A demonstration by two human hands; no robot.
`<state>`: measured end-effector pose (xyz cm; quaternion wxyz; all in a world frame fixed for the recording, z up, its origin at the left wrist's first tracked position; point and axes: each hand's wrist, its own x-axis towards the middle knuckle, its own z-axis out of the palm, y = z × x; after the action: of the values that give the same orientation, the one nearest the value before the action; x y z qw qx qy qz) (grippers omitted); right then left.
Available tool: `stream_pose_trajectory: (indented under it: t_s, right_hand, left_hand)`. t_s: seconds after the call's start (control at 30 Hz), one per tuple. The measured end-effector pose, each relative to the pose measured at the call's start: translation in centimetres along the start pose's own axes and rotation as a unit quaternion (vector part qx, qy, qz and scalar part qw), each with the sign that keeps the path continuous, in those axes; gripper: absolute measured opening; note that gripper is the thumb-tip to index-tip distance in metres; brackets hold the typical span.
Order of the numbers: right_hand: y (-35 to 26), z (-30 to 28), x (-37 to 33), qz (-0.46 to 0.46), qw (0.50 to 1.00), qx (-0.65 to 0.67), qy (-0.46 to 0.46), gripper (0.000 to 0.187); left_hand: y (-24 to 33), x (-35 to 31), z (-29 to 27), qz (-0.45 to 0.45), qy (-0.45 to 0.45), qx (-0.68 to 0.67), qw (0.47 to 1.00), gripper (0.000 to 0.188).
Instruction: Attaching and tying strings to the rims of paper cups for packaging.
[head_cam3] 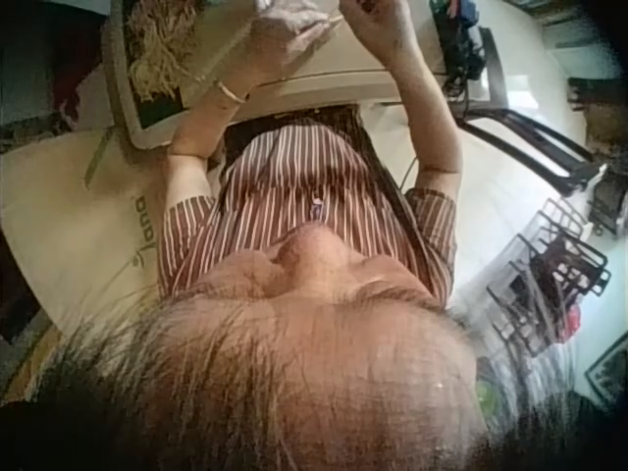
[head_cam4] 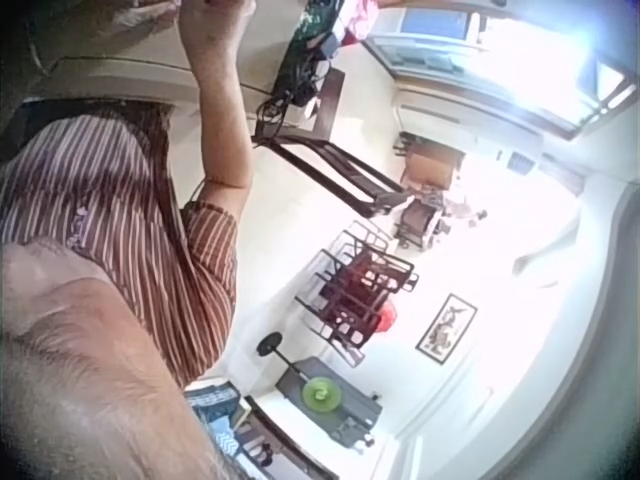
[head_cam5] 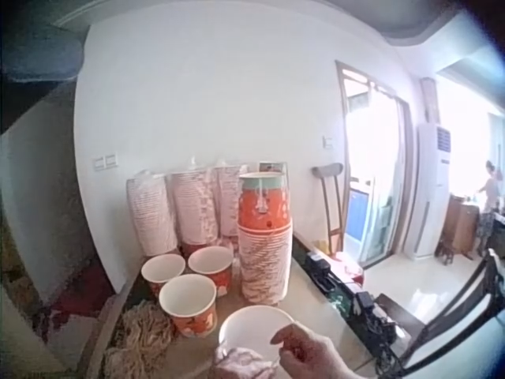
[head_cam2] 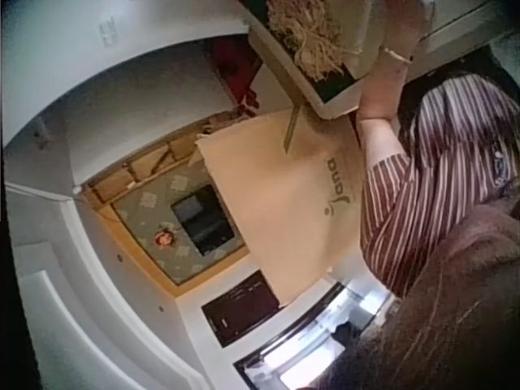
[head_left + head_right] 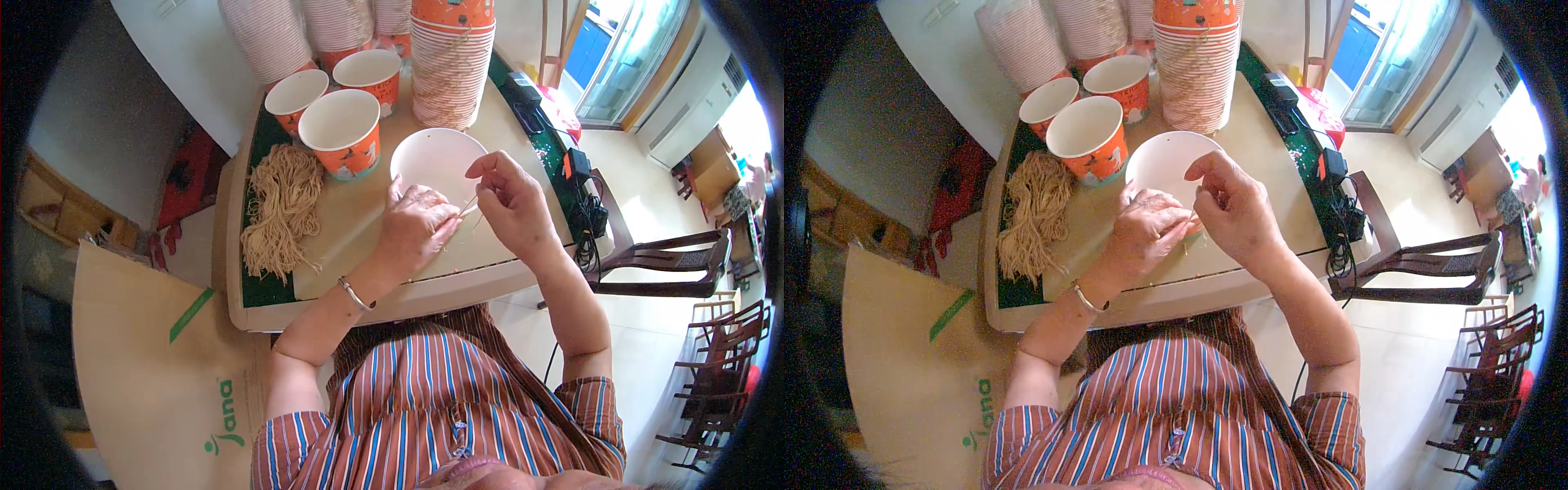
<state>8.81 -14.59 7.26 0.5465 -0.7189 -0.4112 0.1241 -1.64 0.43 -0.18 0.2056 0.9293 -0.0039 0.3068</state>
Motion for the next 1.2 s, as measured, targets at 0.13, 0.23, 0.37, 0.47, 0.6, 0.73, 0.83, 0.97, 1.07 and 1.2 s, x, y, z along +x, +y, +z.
stream_pose_trajectory:
  t_s: [0.13,0.23,0.37,0.47,0.6,0.73,0.83,0.97,1.07,1.2]
  right_hand:
    - [0.0,-0.1,0.1,-0.013,1.0,-0.025,0.006,0.021]
    - [-0.1,-0.1,0.0,0.006,1.0,-0.024,0.004,0.021]
    - [-0.5,0.0,-0.1,0.011,0.999,-0.03,-0.001,0.021]
    - [-0.4,0.1,0.0,0.005,0.999,-0.031,-0.01,0.021]
    - [-0.1,0.0,-0.1,0.008,1.0,-0.019,-0.014,0.021]
    - [-0.1,-0.2,-0.2,-0.006,1.0,-0.006,-0.014,0.021]
    - [-0.1,-0.1,-0.4,-0.009,1.0,0.017,-0.012,0.021]
    - [-0.1,-0.1,-0.6,0.006,1.0,0.006,-0.013,0.021]
    - [0.1,-0.2,-0.6,-0.002,1.0,0.002,-0.01,0.021]
    - [0.1,-0.3,-0.6,0.005,1.0,0.007,-0.013,0.02]
  left_hand:
    - [-0.2,-0.3,0.1,0.003,0.001,-0.025,1.0,0.02]
    - [0.2,0.0,-0.4,-0.011,-0.014,-0.05,0.999,0.02]
    - [0.1,0.5,-0.2,-0.024,-0.022,-0.075,0.997,0.017]
    - [-0.2,0.5,0.1,-0.032,-0.044,-0.089,0.995,0.012]
    - [-0.3,0.7,0.3,-0.029,-0.059,-0.096,0.993,0.01]
    - [0.1,0.8,0.1,-0.035,-0.062,-0.1,0.992,0.009]
    - [0.3,0.9,0.2,-0.039,-0.06,-0.089,0.993,0.008]
    - [0.2,0.9,0.9,-0.019,-0.029,-0.066,0.997,0.008]
    - [0.0,0.8,1.0,-0.022,-0.037,-0.062,0.997,0.009]
    - [0.5,0.8,0.0,-0.01,-0.043,-0.066,0.997,0.008]
